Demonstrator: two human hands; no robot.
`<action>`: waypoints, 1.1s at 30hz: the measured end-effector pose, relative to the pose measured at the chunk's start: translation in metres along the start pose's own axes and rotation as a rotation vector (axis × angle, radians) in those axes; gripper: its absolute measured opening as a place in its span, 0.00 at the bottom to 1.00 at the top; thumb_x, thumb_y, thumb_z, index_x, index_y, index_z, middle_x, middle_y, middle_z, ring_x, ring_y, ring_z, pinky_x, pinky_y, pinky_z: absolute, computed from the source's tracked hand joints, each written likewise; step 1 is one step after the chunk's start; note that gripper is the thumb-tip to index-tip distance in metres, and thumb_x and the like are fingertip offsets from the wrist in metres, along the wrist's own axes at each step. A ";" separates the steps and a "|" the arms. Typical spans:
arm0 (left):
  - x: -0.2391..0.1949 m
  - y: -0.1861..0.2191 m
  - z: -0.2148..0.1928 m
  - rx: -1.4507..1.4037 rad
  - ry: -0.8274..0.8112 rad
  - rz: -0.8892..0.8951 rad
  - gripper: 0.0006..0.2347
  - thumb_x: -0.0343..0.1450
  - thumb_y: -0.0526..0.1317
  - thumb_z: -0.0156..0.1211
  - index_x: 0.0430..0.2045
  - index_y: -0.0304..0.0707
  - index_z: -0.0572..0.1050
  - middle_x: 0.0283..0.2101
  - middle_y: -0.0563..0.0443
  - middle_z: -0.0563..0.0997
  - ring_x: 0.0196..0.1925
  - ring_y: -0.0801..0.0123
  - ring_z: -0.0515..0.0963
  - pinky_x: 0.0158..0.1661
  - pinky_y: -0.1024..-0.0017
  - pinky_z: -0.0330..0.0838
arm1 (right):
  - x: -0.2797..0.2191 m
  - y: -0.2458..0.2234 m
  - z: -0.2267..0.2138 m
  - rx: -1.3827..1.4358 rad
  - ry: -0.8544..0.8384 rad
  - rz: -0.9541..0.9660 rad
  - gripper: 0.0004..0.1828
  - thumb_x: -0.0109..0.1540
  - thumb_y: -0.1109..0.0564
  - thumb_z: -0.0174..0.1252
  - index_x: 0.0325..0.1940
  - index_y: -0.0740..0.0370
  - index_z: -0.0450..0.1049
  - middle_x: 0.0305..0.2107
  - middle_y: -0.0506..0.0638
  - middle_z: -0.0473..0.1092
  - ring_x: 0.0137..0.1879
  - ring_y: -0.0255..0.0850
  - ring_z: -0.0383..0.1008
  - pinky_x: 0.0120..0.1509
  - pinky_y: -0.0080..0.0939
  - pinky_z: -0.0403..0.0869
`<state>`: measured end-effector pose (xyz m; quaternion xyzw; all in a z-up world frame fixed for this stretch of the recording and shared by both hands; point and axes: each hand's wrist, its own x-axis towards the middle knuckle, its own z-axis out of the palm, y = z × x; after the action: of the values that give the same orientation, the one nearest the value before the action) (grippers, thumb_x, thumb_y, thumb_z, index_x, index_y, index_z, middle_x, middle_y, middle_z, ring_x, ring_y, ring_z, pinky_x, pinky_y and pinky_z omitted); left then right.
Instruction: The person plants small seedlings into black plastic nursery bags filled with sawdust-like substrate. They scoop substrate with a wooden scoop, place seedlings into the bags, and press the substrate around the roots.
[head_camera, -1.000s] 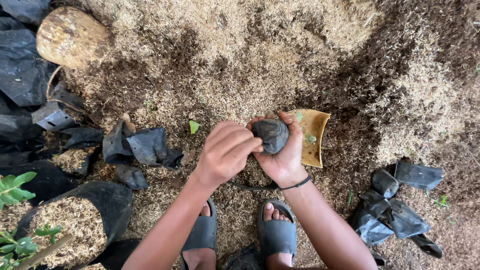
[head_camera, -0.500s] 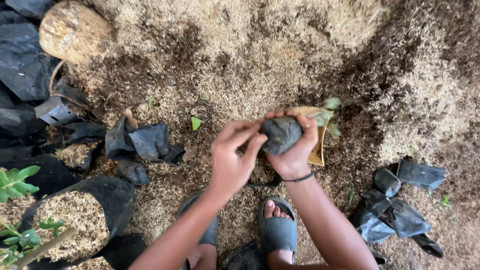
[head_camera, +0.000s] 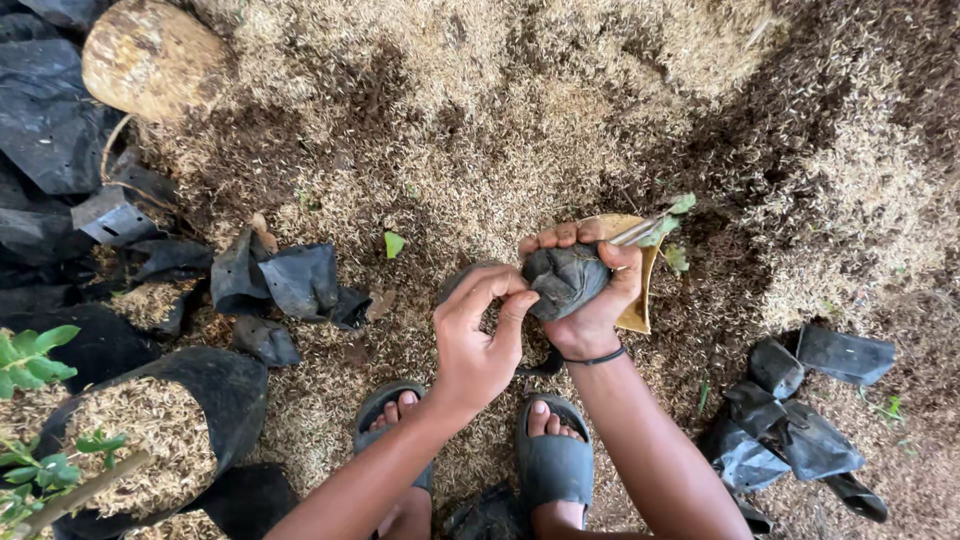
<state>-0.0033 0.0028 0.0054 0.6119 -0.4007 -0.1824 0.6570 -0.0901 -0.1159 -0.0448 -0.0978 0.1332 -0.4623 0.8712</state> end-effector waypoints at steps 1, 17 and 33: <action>0.002 -0.002 -0.001 0.009 -0.002 -0.009 0.02 0.72 0.29 0.64 0.33 0.27 0.78 0.39 0.45 0.82 0.40 0.66 0.82 0.45 0.71 0.77 | 0.001 0.001 0.001 -0.047 -0.023 -0.018 0.11 0.56 0.51 0.58 0.37 0.59 0.68 0.33 0.51 0.69 0.46 0.46 0.69 0.63 0.56 0.70; 0.093 0.014 0.041 0.253 -0.167 0.292 0.02 0.69 0.31 0.67 0.30 0.31 0.80 0.32 0.47 0.78 0.32 0.62 0.79 0.35 0.67 0.73 | 0.041 -0.016 0.007 0.294 0.057 0.048 0.25 0.70 0.39 0.50 0.54 0.62 0.72 0.48 0.58 0.73 0.57 0.48 0.73 0.66 0.47 0.75; 0.051 -0.034 0.070 -0.730 -0.030 -0.758 0.23 0.79 0.54 0.40 0.50 0.32 0.73 0.47 0.47 0.79 0.53 0.67 0.78 0.58 0.68 0.71 | 0.013 -0.022 0.023 -0.980 -0.359 -0.599 0.17 0.63 0.58 0.72 0.53 0.62 0.75 0.50 0.58 0.76 0.62 0.52 0.78 0.79 0.53 0.75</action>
<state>-0.0158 -0.0865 -0.0159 0.4427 -0.0710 -0.5438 0.7094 -0.0924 -0.1377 -0.0186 -0.5979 0.1481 -0.5486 0.5653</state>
